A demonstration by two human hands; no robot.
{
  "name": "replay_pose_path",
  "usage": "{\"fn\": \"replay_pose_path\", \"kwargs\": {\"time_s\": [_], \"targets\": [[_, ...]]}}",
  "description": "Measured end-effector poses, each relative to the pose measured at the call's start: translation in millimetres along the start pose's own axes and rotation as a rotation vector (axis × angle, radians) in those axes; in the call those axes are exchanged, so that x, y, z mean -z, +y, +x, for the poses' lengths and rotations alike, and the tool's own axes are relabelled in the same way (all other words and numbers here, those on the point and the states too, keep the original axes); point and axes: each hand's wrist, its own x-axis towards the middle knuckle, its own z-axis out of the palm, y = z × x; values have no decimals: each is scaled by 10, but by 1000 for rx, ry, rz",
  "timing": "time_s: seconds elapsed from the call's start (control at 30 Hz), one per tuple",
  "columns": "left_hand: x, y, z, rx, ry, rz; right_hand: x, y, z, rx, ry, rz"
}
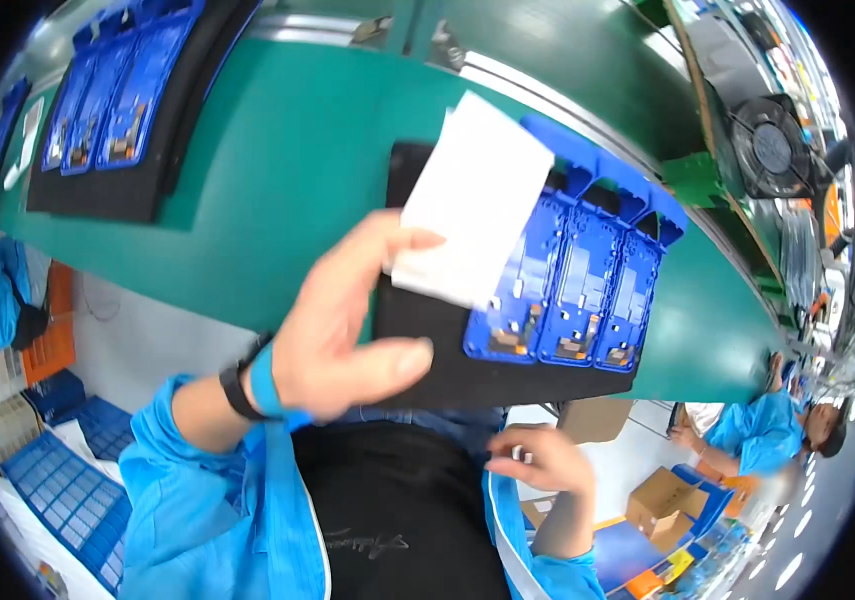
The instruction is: Applying small stickers to internal components of electronic devices on an assembly line.
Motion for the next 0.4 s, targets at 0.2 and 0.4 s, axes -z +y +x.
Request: {"fn": "replay_pose_path", "kwargs": {"time_s": [0.2,0.4], "targets": [[-810,-66,-529,159,-483,-392,-1078,434,395,148,560,763],[-1117,52,-510,-275,-466,-36,-854,59,453,294,937,1384]]}}
